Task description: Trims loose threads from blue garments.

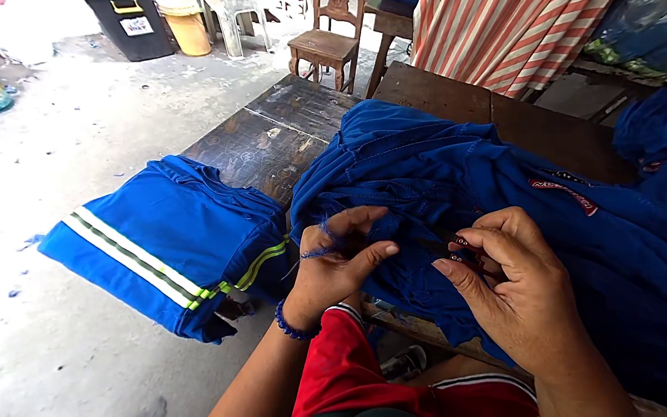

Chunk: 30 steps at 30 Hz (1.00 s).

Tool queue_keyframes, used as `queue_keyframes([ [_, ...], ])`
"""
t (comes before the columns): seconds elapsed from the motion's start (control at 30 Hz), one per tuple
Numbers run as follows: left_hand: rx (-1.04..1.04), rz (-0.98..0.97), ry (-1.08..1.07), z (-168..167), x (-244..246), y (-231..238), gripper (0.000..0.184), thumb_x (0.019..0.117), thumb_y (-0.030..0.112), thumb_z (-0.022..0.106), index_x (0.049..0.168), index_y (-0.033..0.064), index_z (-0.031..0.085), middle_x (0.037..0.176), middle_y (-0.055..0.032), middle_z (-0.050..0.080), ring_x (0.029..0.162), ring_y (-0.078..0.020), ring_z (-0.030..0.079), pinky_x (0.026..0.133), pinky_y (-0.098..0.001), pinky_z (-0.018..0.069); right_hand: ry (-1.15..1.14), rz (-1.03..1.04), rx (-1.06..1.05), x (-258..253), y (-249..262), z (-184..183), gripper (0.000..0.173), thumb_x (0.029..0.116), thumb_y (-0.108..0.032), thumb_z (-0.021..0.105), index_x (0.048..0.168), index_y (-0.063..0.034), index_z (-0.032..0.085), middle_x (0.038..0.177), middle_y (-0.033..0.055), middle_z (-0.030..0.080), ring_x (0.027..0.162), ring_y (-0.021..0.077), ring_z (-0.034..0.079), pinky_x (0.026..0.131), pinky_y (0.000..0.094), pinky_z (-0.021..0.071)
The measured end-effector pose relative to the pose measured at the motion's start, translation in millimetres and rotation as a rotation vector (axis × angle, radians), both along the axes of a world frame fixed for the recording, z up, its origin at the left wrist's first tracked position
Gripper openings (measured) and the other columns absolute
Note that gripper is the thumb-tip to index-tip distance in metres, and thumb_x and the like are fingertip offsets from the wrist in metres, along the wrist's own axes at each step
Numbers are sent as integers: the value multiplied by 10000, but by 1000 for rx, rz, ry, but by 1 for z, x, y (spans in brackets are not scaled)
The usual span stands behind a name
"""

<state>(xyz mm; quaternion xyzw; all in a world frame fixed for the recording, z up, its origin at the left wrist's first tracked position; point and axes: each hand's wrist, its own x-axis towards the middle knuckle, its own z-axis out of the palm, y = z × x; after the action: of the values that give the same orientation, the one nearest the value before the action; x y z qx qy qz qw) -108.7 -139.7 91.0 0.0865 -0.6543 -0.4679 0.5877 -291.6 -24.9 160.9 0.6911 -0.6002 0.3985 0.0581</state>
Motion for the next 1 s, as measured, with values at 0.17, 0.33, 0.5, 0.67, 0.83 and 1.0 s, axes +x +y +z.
queue_keyframes([
  [0.17,21,141,-60,5,-6,3,67,947,-18,660,994,0,704,856,15,729,703,-37,695,657,-220,616,89,-69,0,5,1,2,356,986,-399,649,987,-51,726,911,35,560,677,39,480,569,181,383],
  [0.33,-8,133,-38,2,-6,4,55,1006,24,590,1008,49,638,867,40,679,723,-28,680,660,-216,612,262,-142,-19,19,-7,4,323,974,-354,643,955,-51,754,891,77,560,657,143,532,518,267,394],
  [0.5,-57,124,-41,-1,-3,5,49,1027,54,562,1012,57,609,881,19,670,763,-43,690,696,-238,621,380,-204,-32,31,-16,5,274,971,-300,640,948,-52,755,892,104,555,626,202,544,469,309,379],
  [0.67,-106,156,-30,-4,-4,4,74,1043,84,545,995,60,596,865,12,651,772,-35,671,711,-231,604,447,-254,-16,37,-18,6,255,987,-258,615,887,-70,756,871,109,538,580,211,529,444,321,355],
  [0.83,37,-13,90,-7,1,0,98,1070,279,545,1085,186,570,990,42,705,848,-75,716,722,-265,626,194,-156,57,11,-13,0,200,904,-246,706,936,-49,713,942,108,593,660,170,568,522,319,458],
  [1.0,107,6,66,1,6,-5,227,985,-17,580,1104,170,528,923,63,662,678,-10,625,581,-159,549,-547,141,254,-31,-15,8,164,843,-29,705,954,-140,655,782,-79,641,677,-29,595,619,125,517],
])
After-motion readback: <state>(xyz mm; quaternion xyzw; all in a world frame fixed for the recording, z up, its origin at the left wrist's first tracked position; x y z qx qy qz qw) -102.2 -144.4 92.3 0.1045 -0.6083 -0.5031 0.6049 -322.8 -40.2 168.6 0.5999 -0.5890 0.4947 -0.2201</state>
